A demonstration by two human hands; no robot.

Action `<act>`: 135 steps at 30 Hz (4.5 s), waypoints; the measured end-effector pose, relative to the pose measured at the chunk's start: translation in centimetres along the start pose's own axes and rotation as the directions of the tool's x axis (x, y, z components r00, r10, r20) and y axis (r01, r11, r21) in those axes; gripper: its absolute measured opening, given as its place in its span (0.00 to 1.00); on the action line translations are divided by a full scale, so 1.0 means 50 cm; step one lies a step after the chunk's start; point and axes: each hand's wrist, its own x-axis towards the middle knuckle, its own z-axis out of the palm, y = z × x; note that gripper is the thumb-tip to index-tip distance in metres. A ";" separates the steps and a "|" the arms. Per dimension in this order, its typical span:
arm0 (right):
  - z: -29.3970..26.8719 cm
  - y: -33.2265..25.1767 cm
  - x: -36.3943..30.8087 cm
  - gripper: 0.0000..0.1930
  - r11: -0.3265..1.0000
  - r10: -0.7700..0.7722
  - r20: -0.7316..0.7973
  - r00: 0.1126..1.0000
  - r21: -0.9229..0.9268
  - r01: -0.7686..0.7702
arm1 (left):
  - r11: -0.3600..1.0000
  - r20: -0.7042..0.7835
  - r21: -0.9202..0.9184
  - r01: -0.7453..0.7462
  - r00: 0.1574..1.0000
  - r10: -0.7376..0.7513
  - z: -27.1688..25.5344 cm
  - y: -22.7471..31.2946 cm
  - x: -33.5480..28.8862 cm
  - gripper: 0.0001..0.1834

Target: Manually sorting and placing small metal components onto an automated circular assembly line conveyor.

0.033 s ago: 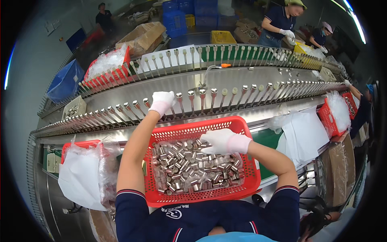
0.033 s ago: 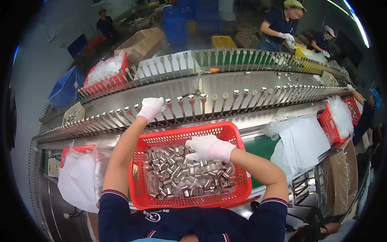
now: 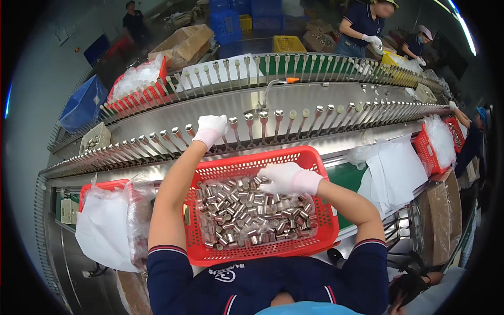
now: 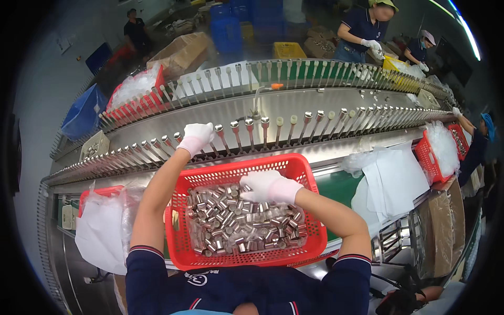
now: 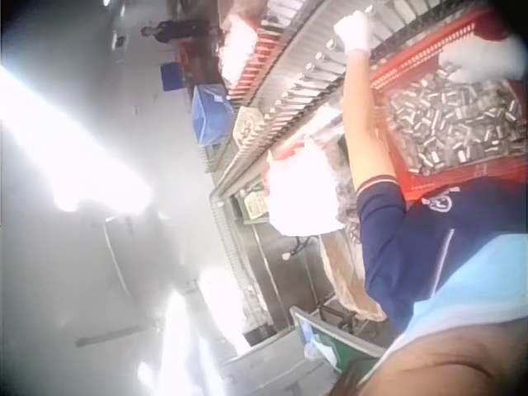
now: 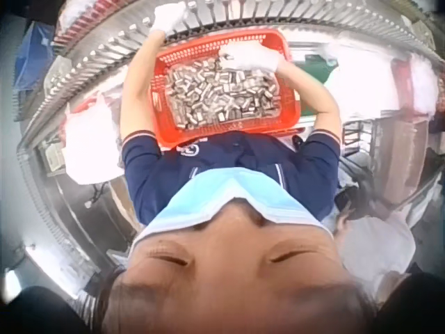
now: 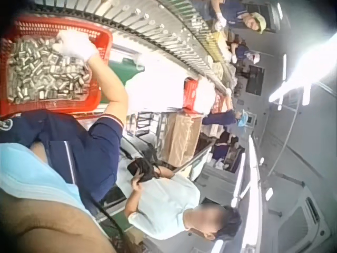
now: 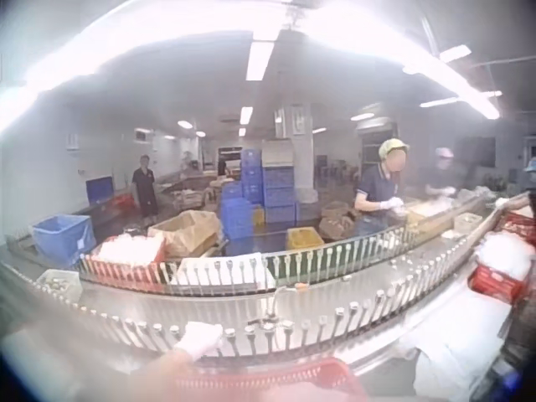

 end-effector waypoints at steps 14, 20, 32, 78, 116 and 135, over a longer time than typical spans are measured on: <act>-0.098 0.284 0.212 0.11 0.686 0.401 -0.686 0.607 -0.214 -0.695 | 0.851 -0.446 -0.525 0.010 0.848 -0.285 0.115 0.158 0.088 0.08; -0.083 0.358 0.172 0.10 0.626 0.428 -0.730 0.533 -0.186 -0.757 | 0.264 0.016 -0.938 0.224 0.790 -0.613 0.056 0.249 0.083 0.11; -0.140 0.416 -0.005 0.10 0.661 0.231 -0.848 0.477 -0.223 -0.717 | 0.880 -0.505 -0.337 -0.334 0.853 0.130 -0.100 0.249 -0.020 0.13; -0.080 0.211 0.302 0.08 0.873 -0.169 -0.647 0.744 -0.449 -0.192 | 0.967 -0.207 -0.118 0.226 0.947 -0.246 0.061 -0.012 -0.003 0.07; -0.095 0.220 0.306 0.10 0.836 -0.220 -0.557 0.801 -0.531 -0.139 | 0.913 -0.248 -0.284 0.293 0.897 -0.366 0.005 -0.017 -0.211 0.19; 0.222 0.052 0.078 0.14 0.991 -0.058 -0.185 0.981 0.105 0.079 | 0.870 -0.737 -0.318 -0.376 0.675 0.022 -0.335 0.076 -0.235 0.12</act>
